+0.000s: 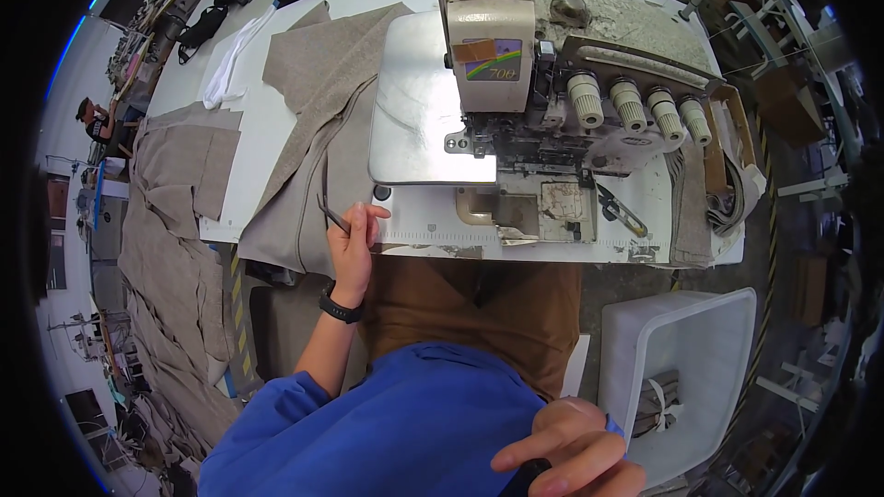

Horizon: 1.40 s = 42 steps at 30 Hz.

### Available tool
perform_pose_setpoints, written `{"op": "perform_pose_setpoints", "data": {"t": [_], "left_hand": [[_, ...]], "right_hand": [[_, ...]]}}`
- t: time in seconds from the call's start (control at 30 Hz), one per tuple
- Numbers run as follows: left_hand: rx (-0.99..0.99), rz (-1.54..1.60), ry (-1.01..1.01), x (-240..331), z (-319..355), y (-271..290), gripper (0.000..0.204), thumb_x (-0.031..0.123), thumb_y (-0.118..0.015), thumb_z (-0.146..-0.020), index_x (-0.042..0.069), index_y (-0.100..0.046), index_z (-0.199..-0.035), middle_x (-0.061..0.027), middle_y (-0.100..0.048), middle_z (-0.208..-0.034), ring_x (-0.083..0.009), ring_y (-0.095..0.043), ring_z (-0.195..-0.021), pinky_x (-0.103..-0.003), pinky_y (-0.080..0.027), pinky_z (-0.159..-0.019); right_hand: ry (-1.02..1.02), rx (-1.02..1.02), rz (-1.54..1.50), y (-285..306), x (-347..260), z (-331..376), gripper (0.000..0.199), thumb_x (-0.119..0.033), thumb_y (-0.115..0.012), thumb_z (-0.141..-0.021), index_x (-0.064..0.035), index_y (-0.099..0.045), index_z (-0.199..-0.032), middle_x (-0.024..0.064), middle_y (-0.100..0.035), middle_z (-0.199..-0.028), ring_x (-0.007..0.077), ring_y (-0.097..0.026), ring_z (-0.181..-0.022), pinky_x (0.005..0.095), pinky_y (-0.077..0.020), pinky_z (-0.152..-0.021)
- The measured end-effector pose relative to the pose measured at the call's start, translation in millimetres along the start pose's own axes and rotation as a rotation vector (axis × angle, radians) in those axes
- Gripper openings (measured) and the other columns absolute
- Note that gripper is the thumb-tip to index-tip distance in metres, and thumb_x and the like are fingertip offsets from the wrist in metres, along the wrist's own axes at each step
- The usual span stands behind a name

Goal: Adjusting and threading an industrial sewing machine using hand tools.

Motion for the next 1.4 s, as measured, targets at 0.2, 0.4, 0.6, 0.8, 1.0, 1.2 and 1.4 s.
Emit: {"op": "perform_pose_setpoints", "data": {"t": [0.2, 0.4, 0.6, 0.8, 1.0, 1.2, 1.4], "left_hand": [[-0.002, 0.005, 0.002, 0, 0, 0, 0.044, 0.029, -0.044, -0.103, -0.002, -0.067, -0.083, 0.0061, -0.038, -0.059, -0.0034, -0.032, -0.056, -0.023, -0.024, -0.052], [-0.002, 0.005, 0.007, 0, 0, 1, 0.044, 0.029, -0.044, -0.103, -0.002, -0.067, -0.083, 0.006, -0.038, -0.059, -0.0035, -0.032, -0.057, -0.023, -0.024, -0.052], [-0.005, 0.013, 0.003, -1, 1, 0, 0.044, 0.029, -0.044, -0.103, -0.002, -0.067, -0.083, 0.0057, -0.039, -0.059, -0.0034, -0.032, -0.057, -0.023, -0.025, -0.053], [-0.012, 0.013, -0.01, 1, -1, -2, 0.043, 0.028, -0.044, -0.103, -0.003, -0.067, -0.084, 0.0061, -0.039, -0.06, -0.0029, -0.032, -0.057, -0.023, -0.025, -0.053], [-0.038, 0.066, 0.132, 17, -7, 11, 0.046, 0.031, -0.039, -0.105, -0.001, -0.068, -0.09, 0.0054, -0.048, -0.063, -0.0012, -0.037, -0.055, -0.02, -0.028, -0.052], [-0.173, -0.251, -0.282, 53, -93, 39, 0.043, 0.027, -0.035, -0.102, 0.0, -0.067, -0.11, -0.0129, -0.061, -0.122, -0.0216, -0.051, -0.117, -0.034, -0.036, -0.1], [-0.266, -0.75, -0.39, -4, -144, 27, 0.041, 0.026, -0.037, -0.098, 0.011, -0.062, -0.126, -0.0064, -0.049, -0.144, -0.0296, -0.03, -0.141, -0.044, -0.013, -0.116]], "right_hand": [[-0.013, 0.009, 0.015, 1, -1, 0, 0.023, -0.023, -0.06, -0.094, -0.0156, -0.057, -0.115, 0.0138, -0.053, -0.106, 0.029, -0.059, -0.07, 0.0443, -0.0527, -0.068], [-0.008, 0.006, 0.01, 0, 0, -1, 0.023, -0.024, -0.06, -0.094, -0.0154, -0.057, -0.115, 0.0142, -0.053, -0.106, 0.0288, -0.059, -0.07, 0.0438, -0.0529, -0.068], [0.035, -0.022, -0.004, 1, 0, -1, 0.025, -0.024, -0.059, -0.094, -0.0158, -0.056, -0.118, 0.0146, -0.053, -0.108, 0.0302, -0.06, -0.073, 0.0435, -0.0529, -0.068], [0.0, 0.008, 0.023, -1, 1, 3, 0.028, -0.024, -0.06, -0.094, -0.0148, -0.054, -0.12, 0.0143, -0.053, -0.109, 0.0334, -0.061, -0.076, 0.0435, -0.0532, -0.068], [-0.015, -0.03, -0.048, -5, 2, 5, 0.027, -0.021, -0.061, -0.093, -0.0135, -0.053, -0.118, 0.0138, -0.053, -0.11, 0.0373, -0.062, -0.078, 0.0447, -0.0534, -0.068], [-0.009, -0.041, -0.086, -7, 8, 7, 0.026, -0.018, -0.062, -0.092, -0.0126, -0.052, -0.116, 0.0151, -0.053, -0.111, 0.0374, -0.062, -0.082, 0.0495, -0.0544, -0.068], [-0.03, -0.133, -0.147, -7, 10, 3, 0.027, -0.021, -0.064, -0.091, -0.013, -0.052, -0.114, 0.0149, -0.053, -0.113, 0.0421, -0.062, -0.084, 0.0497, -0.0528, -0.068]]}}
Point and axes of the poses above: each hand's wrist, its own z-axis away from the middle knuckle, its own y-axis out of the back of the hand, x = y × z, the point moved 7 cm from there along -z, towards the middle knuckle
